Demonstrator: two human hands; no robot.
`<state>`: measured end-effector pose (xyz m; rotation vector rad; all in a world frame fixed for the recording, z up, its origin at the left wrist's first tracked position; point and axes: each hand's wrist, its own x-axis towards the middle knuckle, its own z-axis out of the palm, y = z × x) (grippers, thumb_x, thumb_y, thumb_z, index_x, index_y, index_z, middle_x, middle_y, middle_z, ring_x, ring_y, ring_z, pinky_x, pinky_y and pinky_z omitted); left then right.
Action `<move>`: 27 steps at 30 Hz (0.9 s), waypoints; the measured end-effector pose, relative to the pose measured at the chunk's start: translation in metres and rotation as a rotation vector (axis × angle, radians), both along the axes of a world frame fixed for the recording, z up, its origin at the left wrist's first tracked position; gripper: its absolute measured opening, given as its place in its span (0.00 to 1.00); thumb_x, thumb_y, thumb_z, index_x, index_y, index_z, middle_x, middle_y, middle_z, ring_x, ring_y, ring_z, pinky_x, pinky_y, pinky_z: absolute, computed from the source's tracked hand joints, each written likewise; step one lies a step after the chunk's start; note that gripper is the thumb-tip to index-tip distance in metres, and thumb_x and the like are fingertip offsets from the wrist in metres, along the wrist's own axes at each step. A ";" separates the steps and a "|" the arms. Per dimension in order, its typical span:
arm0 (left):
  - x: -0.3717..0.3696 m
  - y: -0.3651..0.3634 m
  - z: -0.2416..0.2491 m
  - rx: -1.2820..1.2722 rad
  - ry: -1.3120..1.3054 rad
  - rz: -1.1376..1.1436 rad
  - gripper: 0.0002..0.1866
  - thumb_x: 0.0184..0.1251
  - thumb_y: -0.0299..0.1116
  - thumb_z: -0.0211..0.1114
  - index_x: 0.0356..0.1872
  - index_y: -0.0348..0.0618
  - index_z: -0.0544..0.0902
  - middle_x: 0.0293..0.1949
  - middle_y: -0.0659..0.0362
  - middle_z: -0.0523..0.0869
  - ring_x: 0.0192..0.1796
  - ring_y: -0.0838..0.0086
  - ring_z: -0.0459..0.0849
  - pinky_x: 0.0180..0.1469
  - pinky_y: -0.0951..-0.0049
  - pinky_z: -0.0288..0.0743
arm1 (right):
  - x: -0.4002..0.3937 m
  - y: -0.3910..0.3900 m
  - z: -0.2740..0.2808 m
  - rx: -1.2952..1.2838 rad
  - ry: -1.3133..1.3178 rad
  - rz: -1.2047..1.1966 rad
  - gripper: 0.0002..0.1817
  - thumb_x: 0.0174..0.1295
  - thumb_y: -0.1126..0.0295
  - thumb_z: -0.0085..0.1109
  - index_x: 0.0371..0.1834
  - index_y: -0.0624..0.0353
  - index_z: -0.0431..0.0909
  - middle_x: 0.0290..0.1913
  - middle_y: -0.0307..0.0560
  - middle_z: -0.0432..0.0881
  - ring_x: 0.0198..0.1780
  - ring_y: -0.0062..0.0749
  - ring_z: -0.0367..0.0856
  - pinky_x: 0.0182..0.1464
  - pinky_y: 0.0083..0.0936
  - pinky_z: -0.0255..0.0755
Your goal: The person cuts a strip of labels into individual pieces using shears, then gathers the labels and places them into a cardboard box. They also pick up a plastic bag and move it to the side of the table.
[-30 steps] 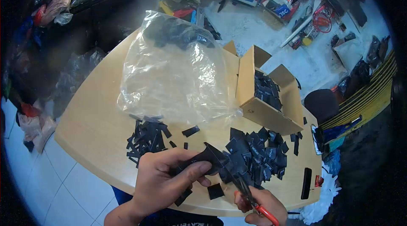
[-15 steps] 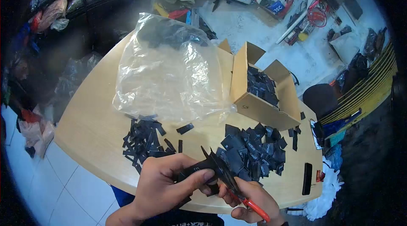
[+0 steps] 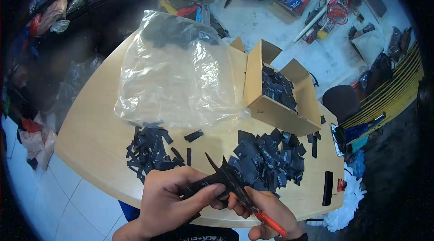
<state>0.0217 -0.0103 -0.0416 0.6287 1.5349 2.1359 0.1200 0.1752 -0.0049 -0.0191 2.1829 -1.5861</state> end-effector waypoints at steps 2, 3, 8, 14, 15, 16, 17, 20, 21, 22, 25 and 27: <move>-0.001 0.000 0.000 -0.024 0.019 -0.001 0.03 0.54 0.17 0.62 0.26 0.28 0.76 0.26 0.46 0.83 0.27 0.69 0.85 0.27 0.76 0.79 | 0.000 -0.002 -0.002 -0.046 0.044 -0.047 0.36 0.45 0.41 0.63 0.47 0.56 0.65 0.29 0.39 0.67 0.32 0.23 0.68 0.36 0.22 0.64; -0.001 0.000 0.000 -0.047 0.039 -0.002 0.03 0.54 0.17 0.62 0.26 0.28 0.76 0.26 0.46 0.83 0.27 0.69 0.85 0.27 0.76 0.80 | 0.000 0.000 -0.004 -0.047 0.042 -0.047 0.36 0.45 0.41 0.63 0.47 0.56 0.65 0.29 0.39 0.67 0.32 0.23 0.68 0.36 0.22 0.64; 0.003 0.003 0.006 -0.052 -0.028 0.062 0.04 0.54 0.18 0.63 0.25 0.29 0.76 0.25 0.47 0.83 0.26 0.69 0.85 0.26 0.76 0.79 | -0.001 0.001 -0.005 -0.016 0.031 -0.025 0.37 0.45 0.37 0.61 0.46 0.55 0.64 0.27 0.39 0.66 0.31 0.24 0.68 0.36 0.22 0.64; 0.003 0.002 0.004 -0.050 0.001 0.063 0.04 0.55 0.19 0.63 0.25 0.30 0.76 0.24 0.48 0.83 0.25 0.70 0.84 0.22 0.79 0.77 | -0.001 0.001 0.002 0.083 0.029 -0.008 0.36 0.45 0.39 0.62 0.45 0.58 0.65 0.27 0.39 0.68 0.30 0.23 0.68 0.34 0.20 0.64; 0.003 0.003 0.003 -0.035 0.029 0.069 0.04 0.55 0.20 0.63 0.25 0.31 0.76 0.23 0.48 0.83 0.25 0.70 0.84 0.22 0.80 0.76 | 0.000 0.000 0.001 0.074 0.024 -0.026 0.37 0.44 0.38 0.62 0.44 0.58 0.65 0.28 0.39 0.68 0.29 0.22 0.68 0.34 0.19 0.64; 0.003 0.002 0.005 -0.035 0.030 0.069 0.04 0.55 0.20 0.63 0.25 0.31 0.76 0.23 0.48 0.83 0.25 0.70 0.84 0.22 0.80 0.76 | 0.000 -0.001 0.001 0.064 0.019 -0.045 0.37 0.44 0.37 0.61 0.43 0.59 0.65 0.28 0.39 0.68 0.29 0.21 0.68 0.33 0.18 0.63; 0.003 0.001 0.008 -0.058 0.014 0.057 0.05 0.55 0.20 0.63 0.25 0.31 0.76 0.23 0.48 0.83 0.25 0.70 0.84 0.21 0.80 0.76 | 0.001 -0.002 0.000 0.055 0.014 -0.063 0.38 0.43 0.36 0.61 0.43 0.60 0.66 0.28 0.38 0.69 0.29 0.20 0.68 0.33 0.18 0.63; 0.004 0.001 0.010 -0.068 -0.015 0.059 0.05 0.55 0.20 0.63 0.25 0.31 0.76 0.23 0.48 0.83 0.25 0.71 0.84 0.20 0.81 0.75 | 0.004 -0.005 -0.003 0.028 -0.002 -0.119 0.40 0.41 0.34 0.60 0.41 0.61 0.66 0.28 0.38 0.69 0.28 0.18 0.67 0.31 0.15 0.62; 0.005 0.002 0.010 -0.056 -0.030 0.073 0.05 0.55 0.21 0.63 0.25 0.31 0.76 0.23 0.48 0.83 0.24 0.71 0.84 0.20 0.81 0.75 | 0.004 -0.006 -0.004 0.019 -0.007 -0.138 0.40 0.40 0.33 0.60 0.40 0.62 0.67 0.29 0.37 0.69 0.28 0.17 0.67 0.31 0.14 0.62; 0.004 0.001 0.009 -0.055 -0.030 0.073 0.05 0.55 0.21 0.63 0.25 0.31 0.76 0.23 0.48 0.83 0.24 0.71 0.84 0.20 0.81 0.75 | 0.005 -0.006 -0.004 0.010 -0.012 -0.156 0.41 0.39 0.33 0.60 0.39 0.63 0.67 0.29 0.37 0.70 0.27 0.17 0.67 0.31 0.14 0.61; 0.003 -0.001 0.008 -0.021 0.011 0.012 0.05 0.55 0.21 0.63 0.25 0.31 0.76 0.23 0.48 0.84 0.25 0.71 0.85 0.20 0.81 0.75 | 0.005 -0.008 -0.006 0.024 0.044 -0.167 0.41 0.40 0.33 0.59 0.38 0.63 0.67 0.28 0.37 0.70 0.27 0.16 0.66 0.29 0.13 0.60; 0.006 0.000 0.013 -0.065 -0.058 0.052 0.05 0.55 0.20 0.63 0.25 0.31 0.76 0.24 0.47 0.83 0.25 0.70 0.85 0.21 0.80 0.75 | 0.004 -0.008 -0.005 0.047 0.104 -0.158 0.39 0.41 0.34 0.59 0.37 0.63 0.67 0.27 0.37 0.70 0.26 0.16 0.66 0.29 0.13 0.60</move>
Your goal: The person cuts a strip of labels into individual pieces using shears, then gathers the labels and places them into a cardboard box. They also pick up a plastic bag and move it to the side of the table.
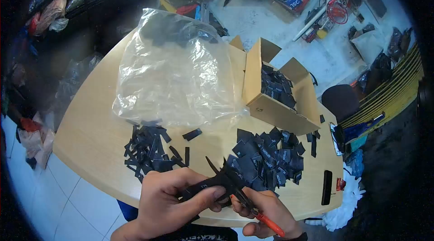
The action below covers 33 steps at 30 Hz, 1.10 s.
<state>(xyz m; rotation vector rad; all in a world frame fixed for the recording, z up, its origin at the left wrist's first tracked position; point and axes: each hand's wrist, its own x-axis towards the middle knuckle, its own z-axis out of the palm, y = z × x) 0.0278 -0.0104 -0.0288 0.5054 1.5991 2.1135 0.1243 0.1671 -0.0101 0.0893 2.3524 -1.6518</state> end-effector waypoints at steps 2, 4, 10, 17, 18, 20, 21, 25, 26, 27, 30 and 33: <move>0.001 0.001 -0.003 0.016 0.002 0.003 0.05 0.55 0.20 0.63 0.25 0.31 0.76 0.24 0.47 0.83 0.25 0.69 0.85 0.21 0.80 0.76 | -0.001 0.001 0.002 0.010 -0.031 0.013 0.37 0.42 0.36 0.60 0.35 0.62 0.67 0.24 0.37 0.69 0.24 0.16 0.65 0.27 0.15 0.60; 0.001 0.001 -0.002 0.033 0.004 0.005 0.05 0.54 0.20 0.63 0.24 0.31 0.75 0.24 0.46 0.83 0.25 0.69 0.85 0.21 0.79 0.76 | -0.001 0.001 -0.001 0.007 -0.008 0.011 0.36 0.42 0.36 0.60 0.35 0.62 0.67 0.23 0.36 0.68 0.23 0.17 0.64 0.26 0.15 0.60; 0.000 0.000 -0.002 0.014 -0.051 -0.015 0.05 0.54 0.20 0.63 0.24 0.31 0.75 0.24 0.45 0.83 0.25 0.68 0.85 0.21 0.79 0.76 | -0.002 0.002 0.000 0.096 0.032 0.029 0.33 0.44 0.38 0.62 0.33 0.60 0.68 0.21 0.34 0.67 0.21 0.17 0.63 0.25 0.16 0.60; 0.000 -0.001 -0.004 0.107 -0.087 -0.033 0.04 0.53 0.18 0.62 0.25 0.27 0.75 0.25 0.44 0.83 0.26 0.66 0.84 0.27 0.72 0.81 | -0.003 0.001 0.002 0.136 0.082 0.031 0.29 0.47 0.43 0.64 0.31 0.61 0.71 0.20 0.35 0.70 0.21 0.17 0.66 0.24 0.16 0.61; -0.002 -0.003 -0.003 0.096 -0.073 -0.054 0.04 0.53 0.17 0.62 0.25 0.27 0.75 0.25 0.43 0.82 0.26 0.66 0.84 0.28 0.71 0.82 | -0.003 0.001 0.001 0.136 0.081 0.030 0.29 0.47 0.43 0.64 0.31 0.61 0.71 0.20 0.35 0.70 0.21 0.17 0.66 0.24 0.16 0.61; -0.005 -0.005 -0.006 0.088 -0.043 -0.085 0.04 0.53 0.17 0.61 0.25 0.26 0.75 0.25 0.43 0.82 0.26 0.65 0.84 0.28 0.71 0.82 | -0.003 0.002 -0.002 0.150 0.105 0.040 0.28 0.47 0.44 0.65 0.31 0.61 0.72 0.21 0.36 0.71 0.21 0.18 0.67 0.23 0.17 0.62; -0.006 -0.005 -0.007 0.079 -0.012 -0.115 0.04 0.53 0.16 0.61 0.25 0.26 0.75 0.26 0.43 0.82 0.27 0.65 0.84 0.28 0.71 0.82 | -0.003 0.002 -0.002 0.151 0.104 0.040 0.28 0.47 0.44 0.65 0.31 0.61 0.72 0.21 0.36 0.71 0.21 0.18 0.67 0.23 0.17 0.62; -0.005 -0.004 -0.007 0.091 -0.019 -0.103 0.03 0.52 0.15 0.61 0.24 0.26 0.75 0.26 0.43 0.82 0.27 0.65 0.85 0.28 0.70 0.82 | -0.002 0.000 -0.004 0.105 0.094 0.005 0.27 0.47 0.46 0.66 0.31 0.61 0.72 0.21 0.36 0.72 0.21 0.18 0.69 0.24 0.16 0.63; -0.003 -0.004 -0.005 0.087 -0.035 -0.072 0.03 0.52 0.15 0.61 0.24 0.26 0.75 0.26 0.43 0.82 0.27 0.64 0.85 0.28 0.70 0.82 | -0.001 0.000 -0.004 0.092 0.086 -0.009 0.27 0.46 0.47 0.67 0.31 0.61 0.72 0.21 0.36 0.72 0.21 0.18 0.70 0.24 0.16 0.64; -0.002 -0.003 -0.003 0.083 -0.052 -0.040 0.03 0.52 0.15 0.61 0.24 0.25 0.75 0.27 0.43 0.82 0.28 0.64 0.85 0.28 0.69 0.83 | 0.000 0.000 -0.005 0.092 0.086 -0.009 0.27 0.46 0.47 0.67 0.31 0.61 0.72 0.21 0.36 0.72 0.21 0.18 0.70 0.24 0.16 0.64; 0.000 -0.001 -0.004 0.094 -0.108 -0.014 0.03 0.52 0.15 0.61 0.25 0.25 0.75 0.27 0.42 0.82 0.28 0.64 0.85 0.29 0.69 0.83 | 0.001 0.001 -0.005 0.146 0.111 0.007 0.25 0.46 0.49 0.68 0.31 0.60 0.72 0.20 0.36 0.72 0.20 0.19 0.71 0.24 0.16 0.65; 0.000 -0.001 -0.004 0.126 -0.107 -0.022 0.03 0.52 0.15 0.61 0.25 0.25 0.75 0.27 0.42 0.82 0.27 0.64 0.85 0.29 0.69 0.83 | -0.001 0.000 -0.002 0.136 0.051 -0.007 0.23 0.47 0.51 0.68 0.30 0.60 0.72 0.19 0.36 0.71 0.20 0.20 0.71 0.24 0.17 0.65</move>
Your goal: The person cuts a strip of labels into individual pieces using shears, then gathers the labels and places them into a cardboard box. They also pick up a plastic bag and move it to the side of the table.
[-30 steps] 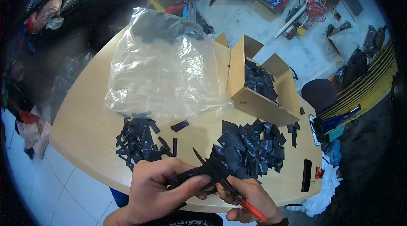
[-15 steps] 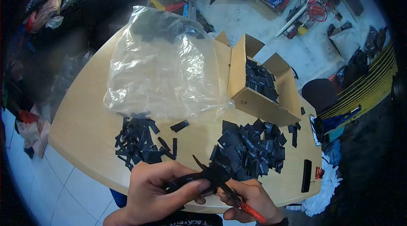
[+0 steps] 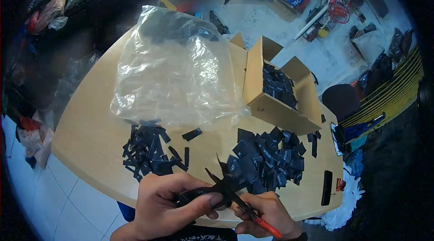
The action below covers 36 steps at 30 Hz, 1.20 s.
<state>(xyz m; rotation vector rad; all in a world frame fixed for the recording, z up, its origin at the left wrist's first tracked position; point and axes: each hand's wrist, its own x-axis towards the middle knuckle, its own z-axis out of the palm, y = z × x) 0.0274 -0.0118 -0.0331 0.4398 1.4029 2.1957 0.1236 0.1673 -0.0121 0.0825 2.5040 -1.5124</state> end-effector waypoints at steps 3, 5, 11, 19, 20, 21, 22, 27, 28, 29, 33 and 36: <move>0.000 -0.002 0.001 -0.031 -0.043 -0.014 0.03 0.52 0.15 0.61 0.25 0.25 0.75 0.26 0.43 0.82 0.27 0.64 0.84 0.29 0.69 0.82 | -0.004 0.000 0.002 0.033 0.007 0.050 0.22 0.48 0.52 0.68 0.29 0.60 0.72 0.18 0.36 0.71 0.20 0.21 0.71 0.24 0.17 0.65; 0.000 -0.002 -0.001 -0.035 -0.043 -0.006 0.03 0.52 0.15 0.61 0.25 0.25 0.75 0.26 0.43 0.82 0.26 0.64 0.84 0.29 0.69 0.82 | -0.006 -0.003 0.004 0.053 -0.024 0.034 0.22 0.48 0.52 0.67 0.29 0.61 0.72 0.18 0.37 0.71 0.19 0.23 0.71 0.24 0.18 0.66; -0.002 -0.009 -0.012 0.016 -0.078 -0.013 0.03 0.51 0.15 0.61 0.25 0.26 0.75 0.25 0.43 0.82 0.26 0.64 0.84 0.28 0.69 0.82 | -0.004 -0.003 -0.010 0.015 0.009 0.053 0.22 0.49 0.52 0.67 0.29 0.61 0.73 0.19 0.39 0.72 0.19 0.24 0.70 0.24 0.18 0.65; -0.002 -0.017 -0.012 0.004 -0.110 0.040 0.03 0.51 0.14 0.61 0.26 0.26 0.76 0.26 0.44 0.82 0.27 0.65 0.84 0.28 0.70 0.82 | -0.008 -0.014 -0.008 0.090 -0.025 0.034 0.21 0.48 0.53 0.68 0.29 0.61 0.73 0.19 0.39 0.72 0.18 0.24 0.69 0.24 0.17 0.64; -0.003 -0.019 -0.012 -0.022 -0.079 0.023 0.03 0.51 0.14 0.61 0.26 0.26 0.76 0.26 0.44 0.83 0.27 0.66 0.84 0.28 0.71 0.81 | -0.009 -0.015 -0.008 0.067 -0.017 0.024 0.21 0.48 0.54 0.68 0.29 0.61 0.73 0.19 0.38 0.72 0.18 0.24 0.69 0.24 0.17 0.64; -0.004 -0.020 -0.013 -0.048 -0.048 0.006 0.03 0.51 0.15 0.62 0.26 0.26 0.76 0.26 0.44 0.83 0.27 0.66 0.84 0.28 0.72 0.81 | -0.010 -0.015 -0.009 0.068 -0.018 0.028 0.21 0.48 0.54 0.68 0.29 0.61 0.73 0.19 0.38 0.72 0.18 0.24 0.69 0.24 0.17 0.64; -0.006 -0.021 -0.015 -0.048 -0.049 0.010 0.03 0.51 0.15 0.62 0.26 0.26 0.76 0.26 0.44 0.83 0.27 0.66 0.84 0.28 0.72 0.81 | -0.012 -0.014 -0.009 0.063 -0.039 0.058 0.20 0.48 0.56 0.68 0.29 0.61 0.73 0.19 0.38 0.72 0.18 0.23 0.69 0.24 0.16 0.64; -0.011 -0.019 -0.019 -0.047 0.015 -0.097 0.02 0.55 0.17 0.61 0.27 0.28 0.78 0.26 0.47 0.83 0.28 0.69 0.84 0.30 0.75 0.80 | -0.005 -0.011 -0.020 0.064 -0.083 0.035 0.26 0.42 0.50 0.71 0.27 0.61 0.72 0.19 0.38 0.71 0.18 0.21 0.68 0.24 0.17 0.64; -0.012 -0.017 -0.018 -0.049 0.016 -0.096 0.02 0.55 0.17 0.61 0.27 0.28 0.78 0.26 0.47 0.83 0.28 0.69 0.84 0.30 0.75 0.80 | 0.003 -0.010 -0.032 -0.103 -0.164 -0.170 0.16 0.53 0.58 0.59 0.29 0.62 0.74 0.19 0.40 0.73 0.18 0.21 0.71 0.21 0.18 0.66; -0.013 -0.014 -0.016 -0.066 0.038 -0.129 0.02 0.55 0.17 0.61 0.28 0.28 0.78 0.27 0.48 0.84 0.28 0.70 0.84 0.30 0.76 0.80 | 0.006 -0.010 -0.038 -0.270 -0.242 -0.376 0.13 0.65 0.65 0.48 0.32 0.63 0.76 0.18 0.41 0.75 0.17 0.20 0.74 0.18 0.18 0.67; -0.011 0.002 -0.020 -0.144 0.139 -0.220 0.04 0.56 0.20 0.63 0.32 0.28 0.79 0.28 0.50 0.84 0.28 0.74 0.84 0.31 0.79 0.79 | 0.007 -0.015 -0.011 -0.652 -0.503 -0.755 0.12 0.64 0.67 0.49 0.33 0.65 0.76 0.19 0.42 0.76 0.20 0.19 0.75 0.20 0.18 0.68; -0.009 0.017 -0.023 -0.115 0.112 -0.285 0.05 0.56 0.21 0.63 0.33 0.28 0.79 0.27 0.51 0.84 0.28 0.75 0.84 0.31 0.80 0.78 | 0.030 0.001 -0.029 0.167 0.034 -0.135 0.14 0.64 0.66 0.48 0.34 0.68 0.76 0.21 0.43 0.76 0.21 0.22 0.76 0.23 0.20 0.70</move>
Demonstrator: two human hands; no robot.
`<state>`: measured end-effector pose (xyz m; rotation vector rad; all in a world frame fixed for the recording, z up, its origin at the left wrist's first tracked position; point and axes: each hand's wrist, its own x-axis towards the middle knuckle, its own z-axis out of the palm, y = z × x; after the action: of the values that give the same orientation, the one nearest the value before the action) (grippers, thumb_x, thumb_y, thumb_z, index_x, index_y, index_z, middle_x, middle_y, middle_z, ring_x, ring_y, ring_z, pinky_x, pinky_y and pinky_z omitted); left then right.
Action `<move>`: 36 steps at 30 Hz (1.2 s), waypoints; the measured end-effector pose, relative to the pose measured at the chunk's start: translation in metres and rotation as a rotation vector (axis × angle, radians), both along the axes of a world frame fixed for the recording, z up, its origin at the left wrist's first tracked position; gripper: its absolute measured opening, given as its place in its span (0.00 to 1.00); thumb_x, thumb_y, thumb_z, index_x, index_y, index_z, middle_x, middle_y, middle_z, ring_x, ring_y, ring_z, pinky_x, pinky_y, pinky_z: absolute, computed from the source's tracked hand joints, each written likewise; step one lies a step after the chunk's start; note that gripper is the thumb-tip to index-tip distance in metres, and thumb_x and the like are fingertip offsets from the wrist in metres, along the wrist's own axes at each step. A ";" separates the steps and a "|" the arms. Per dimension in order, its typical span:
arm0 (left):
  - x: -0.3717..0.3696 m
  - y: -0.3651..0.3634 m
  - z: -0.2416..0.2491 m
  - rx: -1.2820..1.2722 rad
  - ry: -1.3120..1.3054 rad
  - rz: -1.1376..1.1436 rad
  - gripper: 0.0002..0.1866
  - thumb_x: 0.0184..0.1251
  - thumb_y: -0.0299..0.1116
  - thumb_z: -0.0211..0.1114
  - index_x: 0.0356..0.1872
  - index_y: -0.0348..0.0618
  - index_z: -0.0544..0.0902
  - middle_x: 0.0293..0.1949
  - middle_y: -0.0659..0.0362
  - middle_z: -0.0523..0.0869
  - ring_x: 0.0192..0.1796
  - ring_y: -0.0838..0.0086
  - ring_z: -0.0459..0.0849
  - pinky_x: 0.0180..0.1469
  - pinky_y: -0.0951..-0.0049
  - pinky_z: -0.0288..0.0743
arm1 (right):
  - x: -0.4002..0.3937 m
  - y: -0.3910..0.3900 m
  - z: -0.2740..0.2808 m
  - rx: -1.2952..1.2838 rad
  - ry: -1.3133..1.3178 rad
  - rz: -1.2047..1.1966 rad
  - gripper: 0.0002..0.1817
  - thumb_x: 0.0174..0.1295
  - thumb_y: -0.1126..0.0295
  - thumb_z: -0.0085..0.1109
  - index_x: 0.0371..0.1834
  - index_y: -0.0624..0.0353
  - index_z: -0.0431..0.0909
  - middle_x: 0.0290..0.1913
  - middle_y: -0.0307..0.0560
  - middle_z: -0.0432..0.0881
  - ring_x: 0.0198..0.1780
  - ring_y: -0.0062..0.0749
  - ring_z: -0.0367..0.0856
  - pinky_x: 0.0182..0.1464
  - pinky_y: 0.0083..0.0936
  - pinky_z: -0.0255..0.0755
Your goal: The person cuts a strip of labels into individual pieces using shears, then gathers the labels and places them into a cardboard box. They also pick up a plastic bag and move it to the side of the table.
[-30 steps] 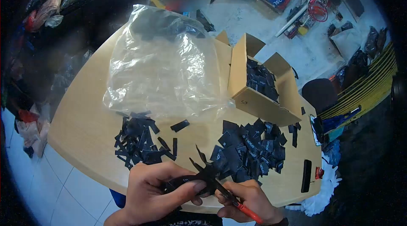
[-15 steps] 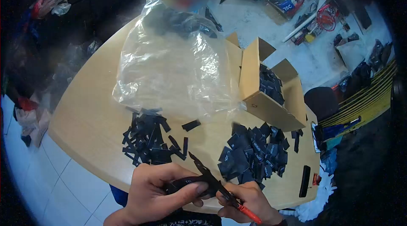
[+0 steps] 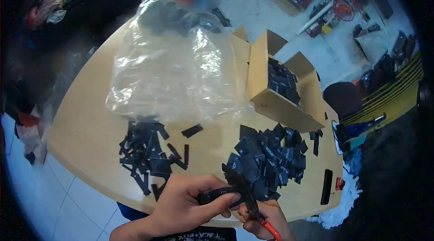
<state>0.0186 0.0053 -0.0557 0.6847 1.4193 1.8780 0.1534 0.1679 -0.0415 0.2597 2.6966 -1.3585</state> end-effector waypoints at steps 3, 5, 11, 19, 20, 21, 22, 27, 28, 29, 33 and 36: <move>0.006 0.013 0.005 -0.023 -0.098 -0.030 0.04 0.57 0.21 0.62 0.32 0.29 0.79 0.27 0.51 0.84 0.28 0.75 0.84 0.31 0.80 0.78 | 0.017 0.012 -0.013 -0.701 -0.196 -0.427 0.13 0.64 0.65 0.49 0.35 0.67 0.75 0.21 0.42 0.75 0.21 0.22 0.74 0.24 0.18 0.69; 0.011 0.021 0.010 -0.030 -0.110 -0.032 0.04 0.57 0.21 0.62 0.31 0.29 0.79 0.27 0.52 0.84 0.28 0.75 0.84 0.31 0.80 0.78 | 0.013 0.012 0.009 -0.016 0.004 -0.054 0.11 0.61 0.67 0.54 0.33 0.65 0.75 0.20 0.39 0.72 0.20 0.21 0.69 0.22 0.17 0.64; 0.017 0.042 0.009 -0.056 -0.120 -0.068 0.04 0.57 0.22 0.63 0.30 0.30 0.79 0.26 0.52 0.84 0.28 0.76 0.84 0.30 0.80 0.78 | 0.026 0.026 0.006 -0.190 -0.004 -0.160 0.08 0.54 0.71 0.61 0.32 0.62 0.74 0.20 0.35 0.69 0.20 0.19 0.65 0.23 0.19 0.61; 0.019 0.067 0.009 -0.120 -0.075 -0.180 0.05 0.57 0.23 0.63 0.31 0.30 0.80 0.26 0.54 0.84 0.27 0.77 0.83 0.31 0.80 0.77 | 0.040 0.040 0.010 -0.115 -0.144 -0.271 0.11 0.53 0.68 0.62 0.33 0.62 0.72 0.21 0.35 0.68 0.22 0.19 0.64 0.25 0.19 0.62; 0.020 0.069 0.008 -0.109 -0.110 -0.169 0.05 0.57 0.23 0.63 0.31 0.30 0.80 0.26 0.54 0.84 0.28 0.77 0.83 0.31 0.80 0.77 | 0.042 0.041 0.008 -0.130 -0.153 -0.273 0.13 0.53 0.67 0.62 0.36 0.62 0.72 0.23 0.36 0.69 0.24 0.20 0.65 0.26 0.19 0.62; 0.021 0.069 0.007 -0.100 -0.142 -0.156 0.05 0.57 0.23 0.63 0.32 0.30 0.80 0.27 0.53 0.84 0.28 0.76 0.83 0.31 0.80 0.77 | 0.043 0.042 0.004 -0.131 -0.153 -0.276 0.13 0.53 0.67 0.62 0.36 0.62 0.72 0.23 0.36 0.69 0.24 0.20 0.65 0.26 0.19 0.62; 0.023 0.068 0.006 -0.102 -0.140 -0.156 0.05 0.57 0.23 0.63 0.32 0.30 0.80 0.27 0.53 0.84 0.28 0.76 0.83 0.31 0.80 0.77 | 0.043 0.043 0.000 -0.367 -0.137 -0.436 0.23 0.44 0.54 0.67 0.32 0.61 0.71 0.21 0.38 0.70 0.22 0.20 0.66 0.25 0.19 0.63; 0.026 0.055 0.002 -0.112 -0.132 -0.168 0.06 0.58 0.22 0.62 0.34 0.29 0.79 0.30 0.52 0.84 0.29 0.74 0.84 0.32 0.78 0.79 | 0.027 0.043 0.004 -0.758 0.199 -0.431 0.25 0.44 0.54 0.72 0.33 0.58 0.69 0.30 0.41 0.75 0.28 0.14 0.67 0.30 0.14 0.62; 0.026 0.052 0.004 -0.113 -0.129 -0.165 0.06 0.58 0.22 0.62 0.34 0.29 0.79 0.30 0.52 0.84 0.29 0.74 0.84 0.32 0.78 0.79 | 0.021 0.040 0.003 -0.760 0.201 -0.427 0.25 0.44 0.54 0.72 0.33 0.58 0.69 0.30 0.41 0.75 0.28 0.14 0.67 0.30 0.14 0.62; 0.026 0.051 0.006 -0.077 -0.112 -0.143 0.07 0.57 0.22 0.63 0.36 0.29 0.78 0.32 0.52 0.83 0.30 0.74 0.84 0.33 0.78 0.79 | 0.015 0.038 0.002 -0.670 0.262 -0.382 0.21 0.46 0.59 0.71 0.33 0.58 0.69 0.30 0.41 0.75 0.29 0.14 0.68 0.32 0.15 0.63; 0.029 0.038 0.005 -0.042 0.067 -0.078 0.13 0.55 0.21 0.65 0.40 0.29 0.74 0.37 0.53 0.82 0.34 0.75 0.84 0.37 0.79 0.80 | -0.008 0.015 0.018 -0.567 0.308 -0.292 0.10 0.52 0.74 0.63 0.33 0.59 0.70 0.31 0.40 0.75 0.30 0.15 0.71 0.33 0.15 0.66; 0.023 0.018 0.008 -0.140 0.004 -0.104 0.14 0.54 0.21 0.66 0.40 0.30 0.74 0.37 0.55 0.81 0.34 0.76 0.83 0.37 0.80 0.79 | -0.018 0.002 0.020 -0.518 0.290 -0.297 0.09 0.53 0.77 0.62 0.34 0.60 0.71 0.31 0.39 0.75 0.31 0.16 0.73 0.33 0.14 0.69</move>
<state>0.0412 0.0228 -0.0473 0.6809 1.4736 1.6813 0.1354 0.1698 -0.0215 0.4506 2.4539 -2.2763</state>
